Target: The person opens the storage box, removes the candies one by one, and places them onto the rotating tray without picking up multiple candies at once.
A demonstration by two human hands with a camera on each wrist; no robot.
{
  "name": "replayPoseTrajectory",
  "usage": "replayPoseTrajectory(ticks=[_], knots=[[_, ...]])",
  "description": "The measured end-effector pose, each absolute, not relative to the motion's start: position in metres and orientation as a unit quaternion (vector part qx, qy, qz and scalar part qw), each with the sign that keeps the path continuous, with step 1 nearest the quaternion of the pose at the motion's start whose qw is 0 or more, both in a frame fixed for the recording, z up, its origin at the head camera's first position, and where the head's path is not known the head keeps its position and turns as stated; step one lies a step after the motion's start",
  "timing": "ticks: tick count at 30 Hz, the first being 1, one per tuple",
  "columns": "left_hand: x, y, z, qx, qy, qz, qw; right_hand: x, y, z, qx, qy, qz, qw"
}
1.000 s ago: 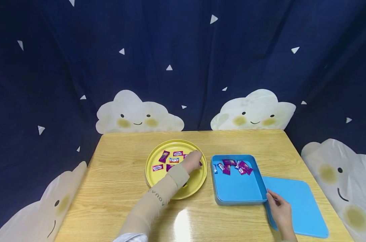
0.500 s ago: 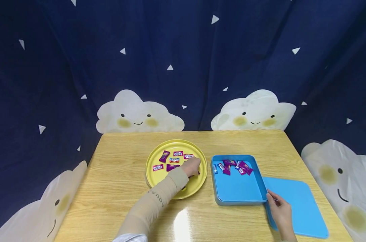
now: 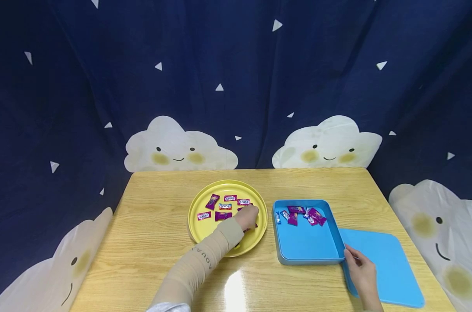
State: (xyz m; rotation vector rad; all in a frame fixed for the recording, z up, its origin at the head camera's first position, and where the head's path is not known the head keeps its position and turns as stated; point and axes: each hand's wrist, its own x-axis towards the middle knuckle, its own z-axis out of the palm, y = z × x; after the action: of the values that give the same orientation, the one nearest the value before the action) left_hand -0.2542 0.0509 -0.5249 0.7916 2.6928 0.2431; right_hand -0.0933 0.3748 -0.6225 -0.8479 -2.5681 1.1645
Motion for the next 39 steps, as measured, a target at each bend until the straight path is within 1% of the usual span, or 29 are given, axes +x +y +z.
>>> replayPoseTrajectory(ticks=[6, 8, 12, 14, 17, 20, 27, 30, 37, 39], knots=[[-0.253, 0.051, -0.524, 0.276, 0.944, 0.084, 0.161, -0.092, 0.375, -0.618, -0.284, -0.869, 0.396, 0.088], [-0.253, 0.051, -0.523, 0.276, 0.944, 0.083, 0.162, -0.090, 0.370, -0.607, -0.282, -0.869, 0.397, 0.086], [-0.251, 0.050, -0.520, 0.270, 0.944, 0.089, 0.167, -0.084, 0.354, -0.574, -0.278, -0.865, 0.411, 0.072], [-0.251, 0.049, -0.518, 0.263, 0.944, 0.096, 0.177, -0.082, 0.347, -0.561, -0.277, -0.862, 0.418, 0.066], [-0.252, 0.049, -0.514, 0.255, 0.944, 0.102, 0.185, -0.080, 0.343, -0.553, -0.278, -0.861, 0.421, 0.057], [-0.255, 0.052, -0.508, 0.254, 0.942, 0.112, 0.187, -0.080, 0.343, -0.552, -0.279, -0.861, 0.421, 0.056], [-0.262, 0.069, -0.486, 0.280, 0.941, 0.119, 0.145, -0.080, 0.345, -0.554, -0.279, -0.860, 0.423, 0.055], [-0.262, 0.078, -0.480, 0.285, 0.942, 0.114, 0.137, -0.080, 0.345, -0.553, -0.280, -0.861, 0.421, 0.053], [-0.258, 0.105, -0.468, 0.278, 0.943, 0.118, 0.138, -0.080, 0.347, -0.555, -0.270, -0.865, 0.419, 0.058], [-0.256, 0.113, -0.466, 0.277, 0.943, 0.118, 0.140, -0.080, 0.350, -0.562, -0.262, -0.869, 0.415, 0.070]])
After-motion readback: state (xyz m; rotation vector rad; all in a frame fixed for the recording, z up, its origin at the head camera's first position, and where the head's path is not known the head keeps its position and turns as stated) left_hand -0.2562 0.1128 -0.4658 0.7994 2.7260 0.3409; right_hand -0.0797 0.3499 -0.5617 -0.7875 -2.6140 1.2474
